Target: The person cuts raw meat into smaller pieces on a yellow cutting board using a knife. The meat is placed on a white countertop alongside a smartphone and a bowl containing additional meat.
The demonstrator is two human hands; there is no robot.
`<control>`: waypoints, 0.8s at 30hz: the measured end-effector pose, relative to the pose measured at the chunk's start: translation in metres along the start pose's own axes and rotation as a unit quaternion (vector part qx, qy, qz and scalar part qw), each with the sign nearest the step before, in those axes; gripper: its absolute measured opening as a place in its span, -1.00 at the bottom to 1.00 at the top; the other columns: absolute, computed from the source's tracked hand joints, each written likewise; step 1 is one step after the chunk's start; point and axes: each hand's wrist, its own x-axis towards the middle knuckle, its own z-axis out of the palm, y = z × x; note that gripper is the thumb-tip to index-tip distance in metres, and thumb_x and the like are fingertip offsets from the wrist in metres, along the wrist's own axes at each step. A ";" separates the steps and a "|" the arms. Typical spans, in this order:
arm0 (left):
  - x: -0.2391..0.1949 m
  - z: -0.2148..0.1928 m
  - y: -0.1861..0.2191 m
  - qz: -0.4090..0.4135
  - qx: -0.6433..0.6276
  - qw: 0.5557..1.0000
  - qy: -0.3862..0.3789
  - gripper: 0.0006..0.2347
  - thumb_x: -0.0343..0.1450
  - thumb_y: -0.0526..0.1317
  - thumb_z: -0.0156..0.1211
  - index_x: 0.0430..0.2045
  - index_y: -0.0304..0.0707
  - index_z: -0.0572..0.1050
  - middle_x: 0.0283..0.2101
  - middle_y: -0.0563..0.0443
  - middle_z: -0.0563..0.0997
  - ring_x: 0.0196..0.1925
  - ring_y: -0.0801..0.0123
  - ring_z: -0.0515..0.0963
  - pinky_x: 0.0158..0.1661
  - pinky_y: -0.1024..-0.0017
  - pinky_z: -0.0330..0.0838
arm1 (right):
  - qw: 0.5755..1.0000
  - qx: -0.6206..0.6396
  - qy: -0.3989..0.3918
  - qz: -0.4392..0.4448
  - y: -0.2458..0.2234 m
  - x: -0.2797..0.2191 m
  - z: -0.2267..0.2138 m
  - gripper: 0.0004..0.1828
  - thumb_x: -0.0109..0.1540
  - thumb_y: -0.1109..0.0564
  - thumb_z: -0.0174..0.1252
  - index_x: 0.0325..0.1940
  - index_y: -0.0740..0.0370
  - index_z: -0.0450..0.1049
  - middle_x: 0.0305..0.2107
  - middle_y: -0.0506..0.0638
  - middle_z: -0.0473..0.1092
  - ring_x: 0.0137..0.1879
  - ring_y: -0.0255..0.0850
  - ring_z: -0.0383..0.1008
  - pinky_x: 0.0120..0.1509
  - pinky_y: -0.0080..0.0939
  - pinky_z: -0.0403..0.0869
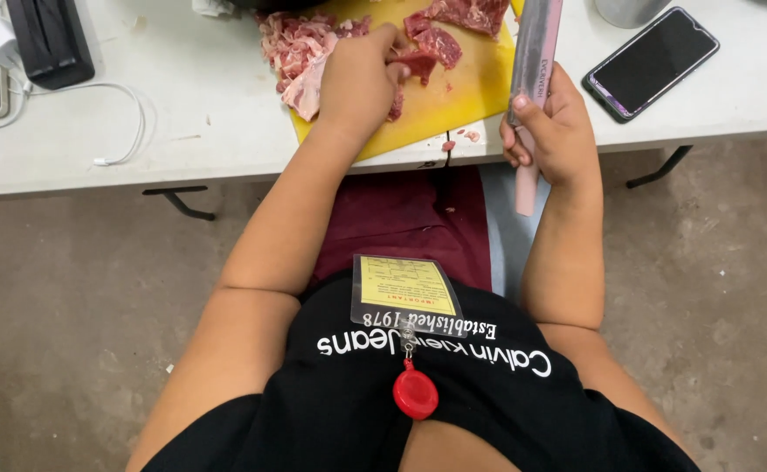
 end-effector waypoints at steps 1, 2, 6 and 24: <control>0.000 0.002 -0.004 -0.002 -0.003 1.000 0.001 -0.87 0.32 -0.38 0.19 -0.32 -0.14 0.55 -0.47 -0.09 0.64 -0.39 0.08 0.57 -0.39 0.17 0.37 | 1.000 -0.002 -0.002 0.002 0.000 0.000 0.002 -0.55 0.43 -0.04 0.05 0.31 0.16 0.13 -0.56 0.14 0.28 -0.67 -0.32 0.07 -0.52 -0.36 0.25; 0.001 0.005 -0.008 0.016 0.006 1.000 0.002 -0.72 0.40 -0.29 0.24 -0.02 -0.14 0.42 -0.24 -0.21 0.63 -0.18 -0.04 0.58 -0.23 0.10 0.41 | 1.000 -0.029 0.001 0.002 0.001 0.000 0.004 -0.55 0.46 0.01 -0.01 0.38 0.14 0.09 -0.56 0.14 0.26 -0.64 -0.30 0.11 -0.54 -0.35 0.24; -0.016 -0.010 -0.012 0.138 0.024 0.988 0.065 -0.69 0.43 -0.38 0.21 0.07 -0.38 0.41 0.08 -0.27 0.49 0.13 -0.09 0.50 0.12 0.08 0.39 | 0.949 -0.311 0.027 0.046 -0.026 -0.014 0.035 -0.60 0.47 0.10 -0.19 0.38 0.22 0.04 -0.48 0.04 0.42 -0.60 -0.26 0.29 -0.52 -0.26 0.35; -0.063 0.004 -0.022 0.175 -0.007 0.976 0.127 -0.77 0.40 -0.25 0.34 -0.12 -0.31 0.55 -0.08 -0.09 0.60 -0.06 0.04 0.53 -0.04 0.20 0.48 | 0.665 -0.688 -0.190 0.221 -0.066 0.036 0.117 0.09 0.20 0.34 -0.16 0.72 -0.13 -0.46 -0.40 0.44 0.46 -0.35 0.40 0.48 -0.31 0.23 0.39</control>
